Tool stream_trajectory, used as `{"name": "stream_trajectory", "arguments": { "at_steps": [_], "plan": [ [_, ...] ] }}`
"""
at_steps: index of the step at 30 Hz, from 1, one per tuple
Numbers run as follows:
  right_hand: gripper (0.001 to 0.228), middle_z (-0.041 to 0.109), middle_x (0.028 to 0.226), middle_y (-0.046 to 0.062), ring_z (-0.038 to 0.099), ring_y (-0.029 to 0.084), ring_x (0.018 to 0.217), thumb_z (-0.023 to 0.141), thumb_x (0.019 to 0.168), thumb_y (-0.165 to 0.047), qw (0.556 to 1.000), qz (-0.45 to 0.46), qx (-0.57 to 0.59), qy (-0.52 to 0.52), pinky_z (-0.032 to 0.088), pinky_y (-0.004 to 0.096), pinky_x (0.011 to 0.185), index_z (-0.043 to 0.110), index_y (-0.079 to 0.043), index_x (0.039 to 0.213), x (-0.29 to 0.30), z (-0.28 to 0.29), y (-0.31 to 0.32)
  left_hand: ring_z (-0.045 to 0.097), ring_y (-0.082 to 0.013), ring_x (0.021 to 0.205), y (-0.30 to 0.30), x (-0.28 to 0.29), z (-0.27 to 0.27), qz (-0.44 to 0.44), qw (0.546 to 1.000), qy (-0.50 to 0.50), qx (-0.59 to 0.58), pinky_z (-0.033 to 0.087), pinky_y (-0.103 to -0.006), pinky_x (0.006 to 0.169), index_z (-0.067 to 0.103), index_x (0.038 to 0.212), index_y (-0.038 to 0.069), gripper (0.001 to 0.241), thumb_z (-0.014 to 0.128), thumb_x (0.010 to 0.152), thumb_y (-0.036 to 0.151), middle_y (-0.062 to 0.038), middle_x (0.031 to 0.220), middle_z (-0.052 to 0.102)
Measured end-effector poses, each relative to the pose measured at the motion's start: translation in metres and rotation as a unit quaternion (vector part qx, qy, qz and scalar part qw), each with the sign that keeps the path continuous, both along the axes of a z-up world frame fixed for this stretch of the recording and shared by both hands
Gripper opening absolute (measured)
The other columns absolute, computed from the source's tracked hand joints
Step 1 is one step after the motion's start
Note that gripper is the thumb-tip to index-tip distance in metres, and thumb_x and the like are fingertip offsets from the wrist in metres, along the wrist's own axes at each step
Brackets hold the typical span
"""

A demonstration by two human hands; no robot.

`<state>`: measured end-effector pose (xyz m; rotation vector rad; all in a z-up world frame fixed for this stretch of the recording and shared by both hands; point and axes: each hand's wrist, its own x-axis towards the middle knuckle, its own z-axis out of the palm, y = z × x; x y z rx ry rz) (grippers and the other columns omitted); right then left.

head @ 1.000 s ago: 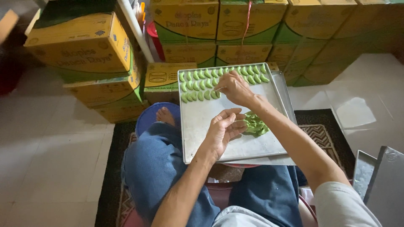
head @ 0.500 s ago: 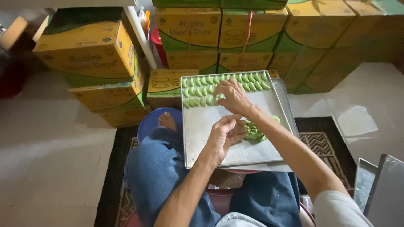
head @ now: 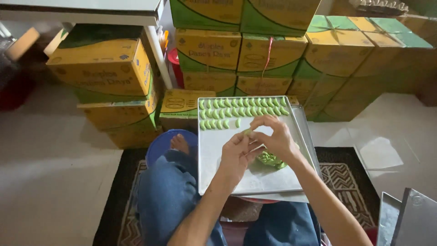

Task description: Shaping small pieces of green pastry dough into crescent shapes and arranging them in rows on a metal tray.

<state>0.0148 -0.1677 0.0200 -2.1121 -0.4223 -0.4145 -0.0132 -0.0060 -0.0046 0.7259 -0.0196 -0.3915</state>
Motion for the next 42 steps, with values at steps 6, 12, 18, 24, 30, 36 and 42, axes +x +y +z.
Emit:
{"name": "stream_trajectory", "arguments": {
  "at_steps": [6, 12, 18, 24, 30, 36, 42],
  "plan": [
    [0.034, 0.074, 0.119, 0.009, 0.066, 0.031, 0.115, 0.078, 0.085, -0.007, 0.999, 0.02, -0.026, 0.002, 0.049, 0.05, 0.101, 0.077, -0.014, 0.118, -0.022, 0.028, 0.007, 0.073, -0.0327, 0.109, 0.001, -0.002, -0.002, -0.003, 0.998, -0.03, 0.05, 0.057, -0.0504, 0.101, 0.063, 0.123, -0.003, 0.029, 0.062, 0.104, 0.02, -0.02, 0.112, 0.075],
    [0.03, 0.074, 0.117, 0.012, 0.066, 0.035, 0.108, 0.078, 0.085, -0.013, 0.994, 0.08, -0.071, -0.007, 0.05, 0.052, 0.097, 0.08, -0.013, 0.115, -0.027, 0.038, -0.002, 0.076, -0.0273, 0.104, 0.001, 0.001, -0.009, -0.021, 0.997, -0.05, 0.062, 0.059, -0.0477, 0.098, 0.07, 0.11, 0.004, 0.028, 0.064, 0.102, 0.03, -0.014, 0.106, 0.078],
    [0.018, 0.077, 0.1, 0.007, 0.067, 0.028, 0.095, 0.079, 0.085, -0.012, 0.997, 0.039, -0.056, -0.029, 0.053, 0.043, 0.09, 0.084, -0.015, 0.102, -0.029, 0.03, -0.001, 0.074, -0.029, 0.109, 0.001, 0.001, -0.009, -0.032, 0.994, -0.059, 0.082, 0.058, -0.0474, 0.097, 0.071, 0.112, 0.006, 0.031, 0.063, 0.102, 0.034, -0.015, 0.112, 0.077],
    [0.035, 0.075, 0.118, 0.007, 0.064, 0.03, 0.107, 0.084, 0.08, -0.021, 0.997, 0.056, -0.054, 0.0, 0.05, 0.048, 0.097, 0.08, -0.016, 0.115, -0.025, 0.027, -0.002, 0.077, -0.0253, 0.102, 0.006, 0.001, -0.004, -0.033, 0.99, -0.067, 0.123, 0.059, -0.0446, 0.095, 0.073, 0.11, 0.007, 0.028, 0.06, 0.104, 0.031, -0.013, 0.106, 0.079],
    [0.021, 0.074, 0.118, 0.01, 0.063, 0.033, 0.111, 0.079, 0.083, -0.013, 0.996, 0.066, -0.053, 0.023, 0.049, 0.051, 0.098, 0.083, -0.015, 0.103, -0.031, 0.034, 0.002, 0.076, -0.0195, 0.099, 0.002, -0.002, -0.003, -0.056, 0.987, -0.086, 0.123, 0.058, -0.0437, 0.095, 0.073, 0.116, 0.009, 0.039, 0.055, 0.105, 0.042, -0.007, 0.104, 0.079],
    [0.02, 0.077, 0.113, 0.005, 0.065, 0.025, 0.103, 0.078, 0.084, -0.01, 0.997, 0.067, -0.045, 0.02, 0.051, 0.042, 0.095, 0.083, -0.015, 0.103, -0.025, 0.021, -0.002, 0.076, -0.0205, 0.1, 0.002, -0.003, -0.007, -0.063, 0.99, -0.081, 0.094, 0.058, -0.0453, 0.097, 0.072, 0.117, 0.008, 0.036, 0.051, 0.108, 0.035, -0.007, 0.104, 0.079],
    [0.041, 0.073, 0.128, 0.008, 0.063, 0.027, 0.116, 0.082, 0.078, -0.012, 0.996, 0.068, 0.003, 0.059, 0.048, 0.047, 0.102, 0.079, -0.016, 0.12, -0.03, 0.027, -0.003, 0.075, -0.0262, 0.105, 0.0, 0.004, -0.018, -0.06, 0.994, -0.072, 0.05, 0.056, -0.0481, 0.1, 0.07, 0.119, 0.006, 0.035, 0.061, 0.103, 0.036, -0.013, 0.108, 0.078]
  ]
}}
